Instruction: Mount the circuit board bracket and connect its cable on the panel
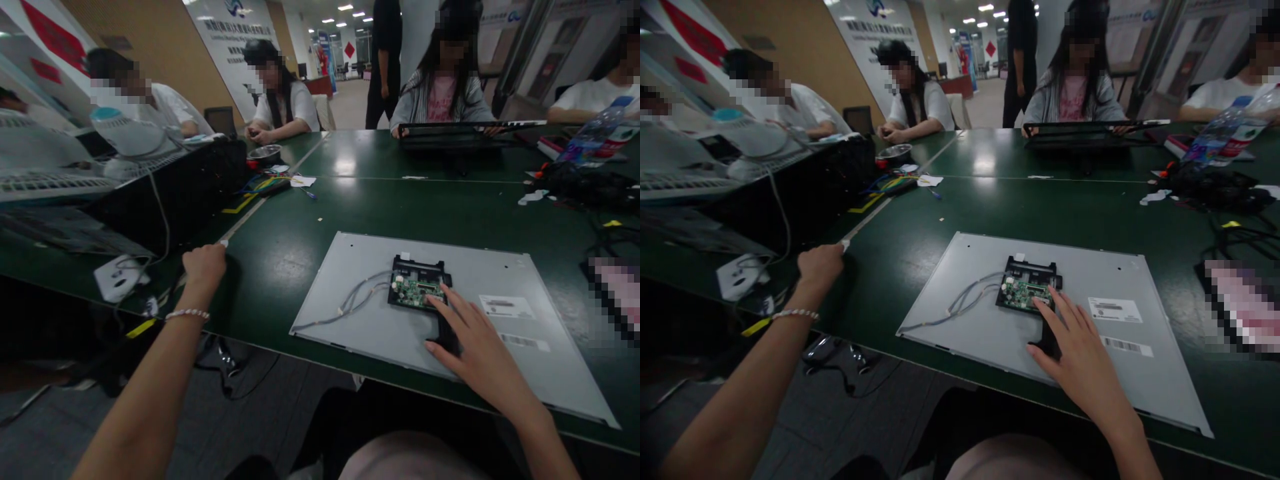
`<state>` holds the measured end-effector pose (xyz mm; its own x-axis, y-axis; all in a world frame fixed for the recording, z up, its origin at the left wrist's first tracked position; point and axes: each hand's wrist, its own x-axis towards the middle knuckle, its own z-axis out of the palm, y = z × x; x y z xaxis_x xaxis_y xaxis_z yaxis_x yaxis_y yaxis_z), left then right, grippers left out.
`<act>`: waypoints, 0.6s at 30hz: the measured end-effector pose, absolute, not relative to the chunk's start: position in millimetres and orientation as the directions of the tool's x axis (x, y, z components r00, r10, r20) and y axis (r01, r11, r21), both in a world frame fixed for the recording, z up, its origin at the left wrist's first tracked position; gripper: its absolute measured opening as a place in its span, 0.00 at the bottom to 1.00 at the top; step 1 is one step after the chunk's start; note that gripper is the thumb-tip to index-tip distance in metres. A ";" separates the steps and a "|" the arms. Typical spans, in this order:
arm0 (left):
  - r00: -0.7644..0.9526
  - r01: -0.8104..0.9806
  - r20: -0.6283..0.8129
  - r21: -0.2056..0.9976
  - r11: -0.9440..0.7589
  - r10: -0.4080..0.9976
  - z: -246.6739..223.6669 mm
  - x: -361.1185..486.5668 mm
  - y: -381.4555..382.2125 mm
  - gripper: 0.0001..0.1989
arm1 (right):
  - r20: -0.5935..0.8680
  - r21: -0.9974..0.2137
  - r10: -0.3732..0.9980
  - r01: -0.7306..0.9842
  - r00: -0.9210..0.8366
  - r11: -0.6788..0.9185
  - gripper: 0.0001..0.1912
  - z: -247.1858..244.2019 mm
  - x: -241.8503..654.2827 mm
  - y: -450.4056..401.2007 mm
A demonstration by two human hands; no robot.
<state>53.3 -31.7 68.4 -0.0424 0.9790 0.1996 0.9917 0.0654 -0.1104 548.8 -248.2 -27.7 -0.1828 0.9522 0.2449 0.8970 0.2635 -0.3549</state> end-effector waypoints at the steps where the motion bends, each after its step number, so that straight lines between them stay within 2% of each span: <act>1: -0.070 0.986 0.196 -0.136 0.098 0.978 70.2 54.3 -32.0 0.09 | 0.245 -0.356 0.952 0.896 -0.185 0.266 0.34 -27.5 549.0 -247.6; 5: -0.096 0.964 0.197 -0.227 0.141 0.976 74.1 75.6 -33.5 0.11 | 0.239 -0.360 0.954 0.895 -0.183 0.262 0.35 -26.8 551.3 -243.6; 9: -0.007 0.958 0.239 -0.275 0.074 0.971 66.0 124.9 -43.2 0.14 | 0.238 -0.356 0.956 0.901 -0.170 0.249 0.35 -29.1 551.4 -238.7; 14: 0.220 0.949 0.241 -0.275 -0.151 0.945 50.0 211.0 -81.6 0.16 | 0.234 -0.365 0.956 0.895 -0.176 0.255 0.35 -34.8 551.5 -234.4; 18: 0.448 0.891 0.247 -0.204 -0.406 0.859 45.1 272.5 -119.4 0.14 | 0.249 -0.390 0.955 0.885 -0.164 0.254 0.35 -34.2 558.4 -233.9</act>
<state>272.5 -119.4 45.1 0.4484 0.8590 0.2470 0.8907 -0.4063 -0.2042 558.4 -233.9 -34.2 -0.1637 0.9546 0.2491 0.8851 0.2536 -0.3902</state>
